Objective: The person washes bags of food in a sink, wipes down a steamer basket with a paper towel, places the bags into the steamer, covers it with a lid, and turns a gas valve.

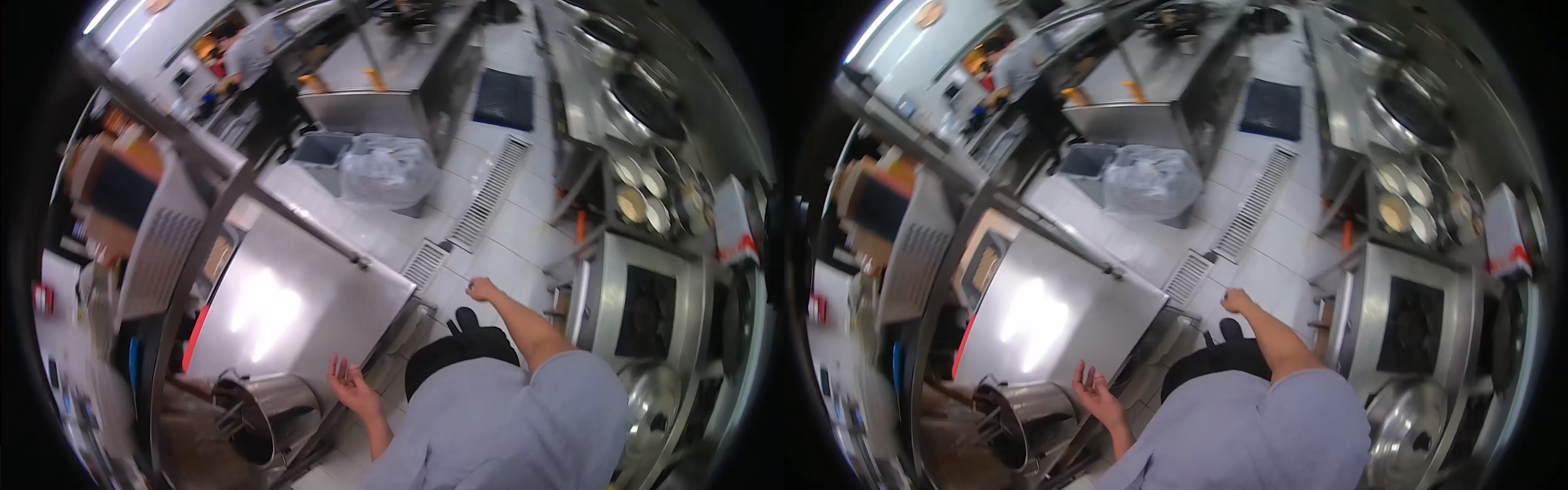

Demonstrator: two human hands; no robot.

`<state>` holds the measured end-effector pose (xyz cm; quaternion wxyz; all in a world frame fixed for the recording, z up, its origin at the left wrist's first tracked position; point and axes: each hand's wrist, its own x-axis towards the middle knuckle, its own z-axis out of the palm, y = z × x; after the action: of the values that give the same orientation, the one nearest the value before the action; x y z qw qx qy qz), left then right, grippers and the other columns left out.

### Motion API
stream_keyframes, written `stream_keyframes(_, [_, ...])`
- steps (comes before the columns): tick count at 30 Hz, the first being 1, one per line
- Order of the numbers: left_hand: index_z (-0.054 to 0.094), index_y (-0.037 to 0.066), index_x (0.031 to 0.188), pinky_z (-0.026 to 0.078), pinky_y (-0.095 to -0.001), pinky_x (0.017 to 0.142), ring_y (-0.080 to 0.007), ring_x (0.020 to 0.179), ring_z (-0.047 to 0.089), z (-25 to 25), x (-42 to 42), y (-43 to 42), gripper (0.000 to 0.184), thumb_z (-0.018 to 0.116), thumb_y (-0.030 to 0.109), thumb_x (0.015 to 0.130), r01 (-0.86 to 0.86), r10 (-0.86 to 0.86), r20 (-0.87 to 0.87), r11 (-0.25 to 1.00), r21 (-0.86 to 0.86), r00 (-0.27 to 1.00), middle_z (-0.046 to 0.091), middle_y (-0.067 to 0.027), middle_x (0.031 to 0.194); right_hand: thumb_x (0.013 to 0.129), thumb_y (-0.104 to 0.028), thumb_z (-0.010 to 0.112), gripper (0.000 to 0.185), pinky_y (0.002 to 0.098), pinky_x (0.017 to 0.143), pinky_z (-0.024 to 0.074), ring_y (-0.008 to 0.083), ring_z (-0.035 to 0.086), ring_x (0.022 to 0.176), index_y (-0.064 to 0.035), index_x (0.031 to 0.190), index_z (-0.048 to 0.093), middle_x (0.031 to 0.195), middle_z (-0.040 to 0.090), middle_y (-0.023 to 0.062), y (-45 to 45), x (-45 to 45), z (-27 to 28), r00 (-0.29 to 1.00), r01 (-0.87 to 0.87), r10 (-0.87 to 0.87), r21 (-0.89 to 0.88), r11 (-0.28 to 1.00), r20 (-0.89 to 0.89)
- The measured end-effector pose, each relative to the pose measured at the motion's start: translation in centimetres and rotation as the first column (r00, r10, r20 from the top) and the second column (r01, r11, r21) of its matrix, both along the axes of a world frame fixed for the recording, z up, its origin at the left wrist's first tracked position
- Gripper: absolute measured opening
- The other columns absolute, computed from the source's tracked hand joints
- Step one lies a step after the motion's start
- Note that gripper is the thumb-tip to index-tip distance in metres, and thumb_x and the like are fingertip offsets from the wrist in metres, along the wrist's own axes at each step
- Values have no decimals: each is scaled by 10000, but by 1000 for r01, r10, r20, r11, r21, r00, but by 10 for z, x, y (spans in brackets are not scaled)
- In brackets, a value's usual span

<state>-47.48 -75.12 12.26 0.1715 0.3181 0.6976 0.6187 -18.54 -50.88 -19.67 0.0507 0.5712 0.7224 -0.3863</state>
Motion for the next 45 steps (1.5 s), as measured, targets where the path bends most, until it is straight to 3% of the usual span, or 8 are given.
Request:
stream_keyframes(5, [467, -6, 1374, 465, -328, 937, -245, 1171, 551, 5, 27, 52, 424, 568, 119, 982, 439, -444, -89, 896, -69, 892, 520, -115, 1404, 932, -347, 578, 438, 479, 944, 489, 414, 613, 1069, -45, 1247, 609, 1140, 660, 236, 19, 84, 112, 959, 272, -229, 322, 907, -165])
stream_keyframes(11, [476, 12, 1383, 453, -371, 969, -273, 1174, 551, -10, 40, 74, 433, 572, 168, 990, 846, -855, -114, 517, -126, 506, 521, -111, 1406, 884, -228, 637, 306, 460, 915, 503, 386, 628, 1023, -26, 1112, 663, 1080, 677, 189, -156, 189, 306, 688, 648, -576, 732, 211, -442])
stream_keyframes(16, [458, 6, 1397, 459, -344, 957, -262, 1185, 547, -26, 67, 81, 446, 574, 160, 994, 949, -956, -1, 291, -121, 293, 516, -116, 1404, 872, -163, 648, 285, 454, 918, 495, 366, 619, 1052, -60, 1137, 669, 1158, 671, 179, -413, 286, 323, -10, 390, -958, 881, -268, -287])
stream_keyframes(23, [463, -3, 1387, 489, -365, 899, -277, 1165, 551, -29, 123, 43, 431, 560, 127, 987, 978, -990, -40, -127, -164, -135, 508, -141, 1403, 872, -242, 636, 381, 443, 1022, 457, 398, 563, 1192, -88, 1220, 633, 1253, 620, 201, -600, 306, 317, -528, 646, -821, 525, -554, -217])
stream_keyframes(29, [465, 4, 1395, 482, -412, 938, -317, 1157, 566, -33, 138, 16, 451, 570, 123, 973, 962, -965, -152, -182, -201, -214, 517, -168, 1380, 896, -409, 624, 521, 465, 1036, 434, 390, 540, 1235, -65, 1284, 591, 1306, 576, 241, -714, 211, 344, -854, 208, -520, 916, -343, -1])
stream_keyframes(31, [475, 8, 1390, 488, -421, 935, -333, 1144, 577, -49, 145, 9, 452, 581, 120, 965, 968, -969, -154, -166, -186, -195, 532, -183, 1353, 941, -539, 521, 648, 487, 1065, 399, 416, 468, 1305, -69, 1387, 506, 1380, 517, 259, -762, 177, 337, -971, 172, -237, 749, -640, 20])
stream_keyframes(33, [463, -5, 1389, 492, -411, 928, -322, 1139, 568, -52, 163, -12, 450, 579, 114, 972, 945, -952, -120, -254, -208, -282, 518, -171, 1371, 980, -619, 371, 721, 574, 1113, 300, 468, 363, 1365, -71, 1444, 429, 1460, 415, 278, -868, 179, 230, -921, 269, -336, 303, -914, -196])
stream_keyframes(45, [433, -1, 1433, 431, -419, 1045, -363, 1231, 545, 5, 443, -410, 588, 663, 228, 942, 280, -182, -352, -927, -251, -918, 540, -229, 1355, 865, -204, 670, 384, 465, 939, 485, 433, 557, 1106, -58, 1200, 553, 1167, 544, 237, -925, 120, 205, -602, 431, -699, 580, -691, -385])
